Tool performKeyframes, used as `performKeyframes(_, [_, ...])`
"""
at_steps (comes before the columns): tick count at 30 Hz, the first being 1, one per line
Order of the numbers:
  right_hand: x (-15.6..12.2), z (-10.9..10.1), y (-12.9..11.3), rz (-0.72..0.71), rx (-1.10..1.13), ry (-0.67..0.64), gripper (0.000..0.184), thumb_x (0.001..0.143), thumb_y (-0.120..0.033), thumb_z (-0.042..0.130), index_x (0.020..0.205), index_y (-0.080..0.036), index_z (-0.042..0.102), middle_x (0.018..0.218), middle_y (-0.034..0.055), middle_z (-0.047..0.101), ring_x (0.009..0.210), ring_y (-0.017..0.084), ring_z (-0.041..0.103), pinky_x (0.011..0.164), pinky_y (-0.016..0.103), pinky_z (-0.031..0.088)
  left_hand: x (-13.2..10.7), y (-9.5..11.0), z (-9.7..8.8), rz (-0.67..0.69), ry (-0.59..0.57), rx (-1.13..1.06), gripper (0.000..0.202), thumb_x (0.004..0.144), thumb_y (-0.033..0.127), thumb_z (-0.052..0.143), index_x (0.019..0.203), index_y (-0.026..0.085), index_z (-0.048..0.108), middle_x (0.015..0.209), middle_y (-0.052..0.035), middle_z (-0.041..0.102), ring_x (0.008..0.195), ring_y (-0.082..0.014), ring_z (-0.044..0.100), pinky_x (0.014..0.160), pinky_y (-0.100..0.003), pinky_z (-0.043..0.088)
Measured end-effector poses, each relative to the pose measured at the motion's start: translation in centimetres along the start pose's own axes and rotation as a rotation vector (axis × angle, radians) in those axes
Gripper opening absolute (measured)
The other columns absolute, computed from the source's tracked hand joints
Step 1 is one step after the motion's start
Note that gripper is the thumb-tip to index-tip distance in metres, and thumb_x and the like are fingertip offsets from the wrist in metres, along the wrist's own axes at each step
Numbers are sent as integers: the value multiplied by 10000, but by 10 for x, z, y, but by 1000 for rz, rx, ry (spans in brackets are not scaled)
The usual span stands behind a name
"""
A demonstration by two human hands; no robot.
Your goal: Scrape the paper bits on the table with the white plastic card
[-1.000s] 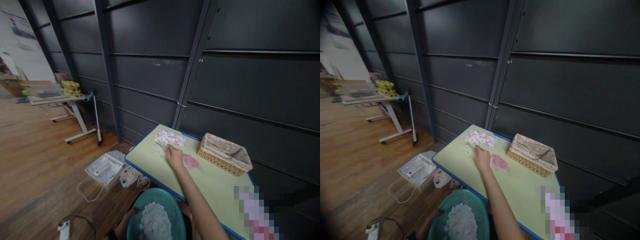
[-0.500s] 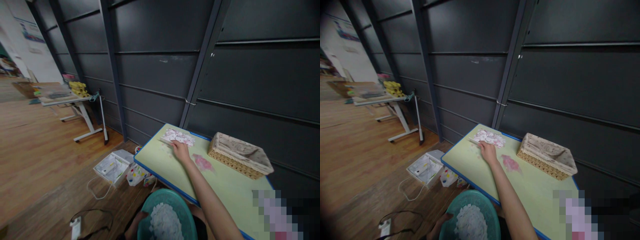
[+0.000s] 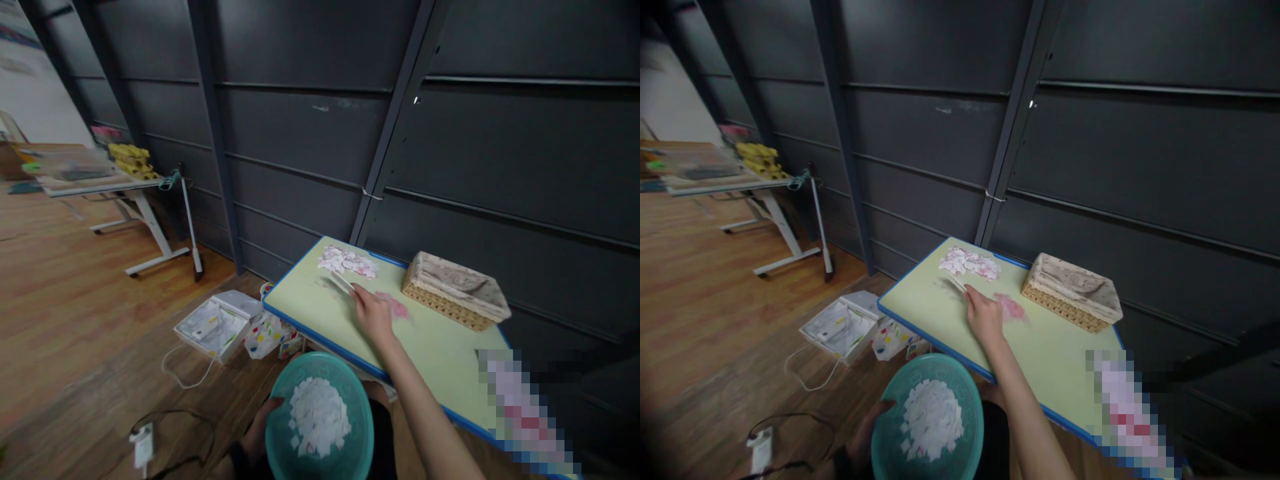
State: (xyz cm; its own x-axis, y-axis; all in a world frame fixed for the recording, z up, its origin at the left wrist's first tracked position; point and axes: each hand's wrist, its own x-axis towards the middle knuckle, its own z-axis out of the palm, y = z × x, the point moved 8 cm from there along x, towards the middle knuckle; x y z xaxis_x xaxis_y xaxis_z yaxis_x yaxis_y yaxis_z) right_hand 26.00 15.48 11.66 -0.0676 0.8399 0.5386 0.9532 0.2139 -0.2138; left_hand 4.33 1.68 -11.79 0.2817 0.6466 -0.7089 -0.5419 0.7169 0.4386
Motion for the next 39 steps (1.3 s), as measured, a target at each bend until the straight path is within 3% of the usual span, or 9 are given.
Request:
performKeyframes(4, [-15, 18, -80, -218, -128, -150, 398, 889, -145, 377, 1260, -182, 516, 1147, 116, 649, 871, 160, 662, 689, 226, 472, 5, -11, 1, -14, -50, -13, 493, 773, 287, 587, 1219, 79, 547, 920, -149, 764, 890, -338, 700, 781, -484, 550])
performKeyframes(7, [-8, 43, -139, -332, -200, -259, 401, 900, -160, 362, 1288, -150, 465, 1189, 178, 606, 859, 184, 665, 663, 269, 507, 8, -15, 8, -15, -75, 0, 572, 724, 294, 635, 1259, 119, 530, 926, -140, 770, 887, -366, 701, 781, -490, 554])
performKeyframes(9, [8, 58, -158, -298, -224, -294, 397, 901, -147, 353, 1282, -111, 456, 1088, 203, 638, 786, 190, 673, 626, 285, 517, 9, -14, 14, 14, -74, 23, 566, 709, 265, 650, 1251, 145, 539, 917, -122, 775, 878, -374, 701, 773, -486, 559])
performKeyframes(11, [27, 68, -162, -215, -233, -307, 357, 895, -113, 348, 1208, -43, 505, 963, 226, 656, 763, 190, 676, 628, 278, 519, 9, -12, 18, 47, -67, 45, 571, 698, 239, 661, 1249, 155, 537, 914, -118, 777, 861, -379, 703, 771, -491, 560])
performKeyframes(16, [47, 71, -138, -71, -266, -314, 276, 840, -23, 378, 952, -36, 630, 853, 219, 657, 821, 227, 671, 632, 299, 523, 8, -10, 14, 50, -40, 63, 564, 697, 209, 660, 1240, 138, 525, 928, -145, 771, 829, -371, 712, 794, -509, 551])
performKeyframes(21, [26, 48, -93, 68, -318, -300, 308, 845, -17, 363, 1033, -21, 607, 844, 225, 661, 791, 225, 677, 625, 283, 509, 15, -4, 7, 55, -30, 37, 514, 724, 175, 633, 1222, 107, 528, 883, -128, 778, 827, -331, 721, 801, -462, 556])
performKeyframes(27, [1, 15, -31, 206, -392, -242, 357, 855, -66, 387, 1172, -82, 549, 840, 189, 681, 746, 228, 677, 632, 291, 470, 22, -2, 7, 50, -25, 42, 446, 769, 221, 600, 1182, 62, 547, 827, -143, 777, 777, -311, 729, 782, -435, 565])
performKeyframes(33, [-8, -16, 21, 380, -371, -69, 290, 891, -160, 381, 1038, -163, 631, 817, 133, 688, 729, 198, 648, 645, 268, 400, 26, 0, 7, 61, -25, 74, 464, 765, 220, 604, 1205, 94, 531, 863, -127, 778, 819, -318, 722, 785, -446, 565])
performKeyframes(39, [-23, -33, 61, 565, -254, 91, 343, 925, -277, 360, 1134, -189, 618, 797, 101, 691, 672, 173, 612, 627, 252, 356, 33, 5, 5, 71, -67, 90, 505, 754, 215, 614, 1236, 105, 511, 896, -106, 777, 893, -320, 705, 794, -435, 562])
